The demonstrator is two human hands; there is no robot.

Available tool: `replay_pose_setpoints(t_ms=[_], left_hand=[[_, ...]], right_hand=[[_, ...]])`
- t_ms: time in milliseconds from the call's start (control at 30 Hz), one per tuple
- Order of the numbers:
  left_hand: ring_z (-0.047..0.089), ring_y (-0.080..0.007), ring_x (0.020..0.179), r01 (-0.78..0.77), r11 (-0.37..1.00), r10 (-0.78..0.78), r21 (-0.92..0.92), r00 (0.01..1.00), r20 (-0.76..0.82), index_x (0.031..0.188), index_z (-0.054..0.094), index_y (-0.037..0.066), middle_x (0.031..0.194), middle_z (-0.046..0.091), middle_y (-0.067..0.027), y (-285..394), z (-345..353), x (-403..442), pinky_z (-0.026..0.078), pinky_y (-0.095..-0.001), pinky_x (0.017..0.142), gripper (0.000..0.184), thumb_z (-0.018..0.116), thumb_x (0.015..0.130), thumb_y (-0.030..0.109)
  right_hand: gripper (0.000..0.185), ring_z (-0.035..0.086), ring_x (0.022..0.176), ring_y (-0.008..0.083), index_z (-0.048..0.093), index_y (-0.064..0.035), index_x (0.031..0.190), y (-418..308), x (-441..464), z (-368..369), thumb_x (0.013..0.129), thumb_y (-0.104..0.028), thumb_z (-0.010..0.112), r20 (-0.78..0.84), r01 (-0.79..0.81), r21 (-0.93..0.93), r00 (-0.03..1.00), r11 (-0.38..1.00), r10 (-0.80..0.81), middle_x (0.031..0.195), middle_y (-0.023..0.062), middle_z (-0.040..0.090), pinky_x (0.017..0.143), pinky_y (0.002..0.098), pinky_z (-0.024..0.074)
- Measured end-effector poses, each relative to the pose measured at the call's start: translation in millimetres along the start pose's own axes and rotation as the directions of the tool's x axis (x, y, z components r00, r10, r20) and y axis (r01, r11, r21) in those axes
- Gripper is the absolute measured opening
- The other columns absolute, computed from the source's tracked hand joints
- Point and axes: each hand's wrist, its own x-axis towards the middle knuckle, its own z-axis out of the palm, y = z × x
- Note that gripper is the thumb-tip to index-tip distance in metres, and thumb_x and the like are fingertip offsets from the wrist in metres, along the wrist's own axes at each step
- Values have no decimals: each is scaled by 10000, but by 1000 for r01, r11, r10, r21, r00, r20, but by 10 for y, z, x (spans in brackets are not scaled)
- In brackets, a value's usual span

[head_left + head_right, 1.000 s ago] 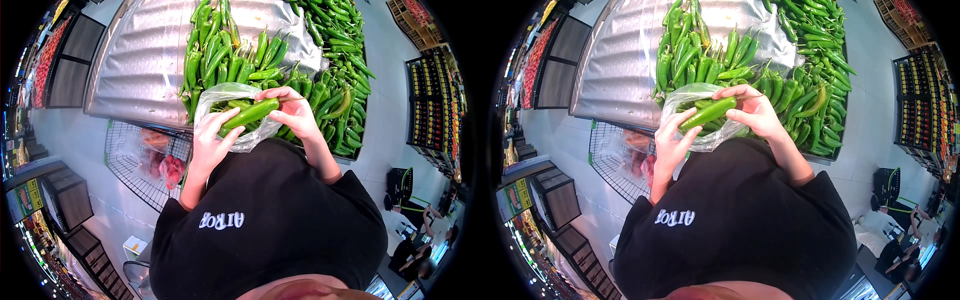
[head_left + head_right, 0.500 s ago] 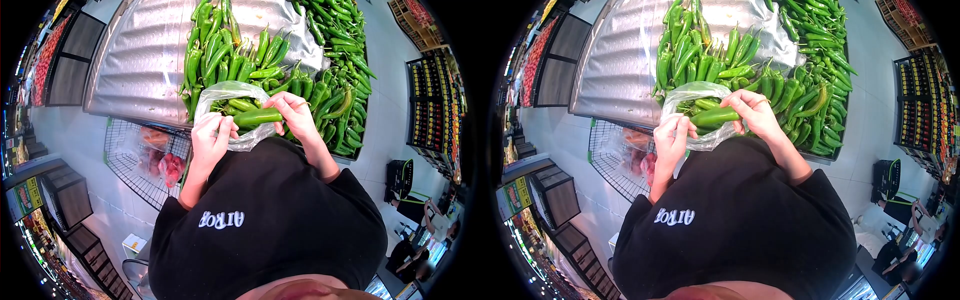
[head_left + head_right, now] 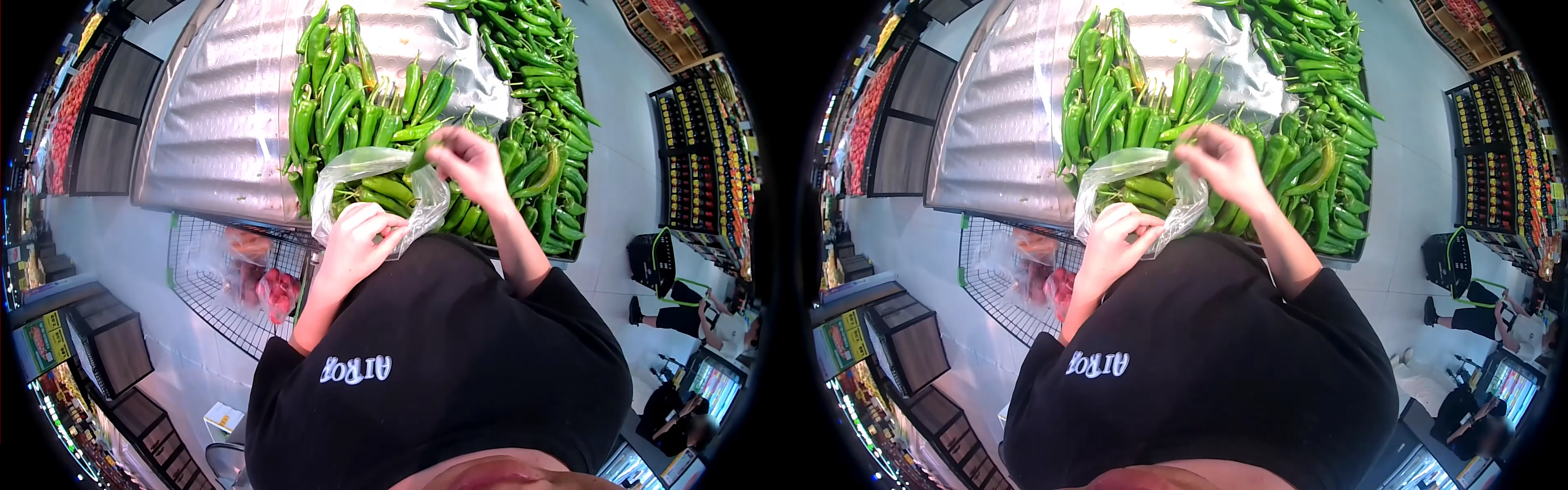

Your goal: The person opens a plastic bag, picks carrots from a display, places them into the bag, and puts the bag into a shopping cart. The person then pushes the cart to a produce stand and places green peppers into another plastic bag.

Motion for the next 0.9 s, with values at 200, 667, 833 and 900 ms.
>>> replay_pose_setpoints(t_ms=[200,667,833,900], left_hand=[[614,-249,729,-47,998,44,50,997,62,873,721,57,734,625,-58,-3,7,-35,483,-363,717,100,763,805,118],[648,-292,794,-41,999,37,35,995,94,895,712,49,798,664,-103,-37,-70,-56,497,-386,761,103,739,832,125],[644,-290,789,-40,999,38,30,995,88,902,718,49,795,666,-100,-41,-127,-68,498,-381,760,96,725,843,124],[645,-287,792,-26,999,23,28,995,94,897,719,50,797,669,-95,-76,-144,-69,500,-378,760,92,725,843,125]], right_hand=[[310,615,518,174,679,-2,881,130,867,-578,913,-307,723,-338,114,-679,829,726,-446,614,80,653,519,295,473],[595,649,1060,337,569,-65,1290,765,1301,-822,838,-422,718,-210,-163,-962,954,221,-212,1003,146,724,891,444,510],[565,634,1013,330,524,-58,1321,426,878,-460,865,-317,735,-126,34,-939,892,341,-435,1175,148,645,892,438,495],[245,675,790,223,656,-28,1084,66,512,-75,867,-116,729,1,290,-762,895,579,-446,997,102,685,737,345,539]])
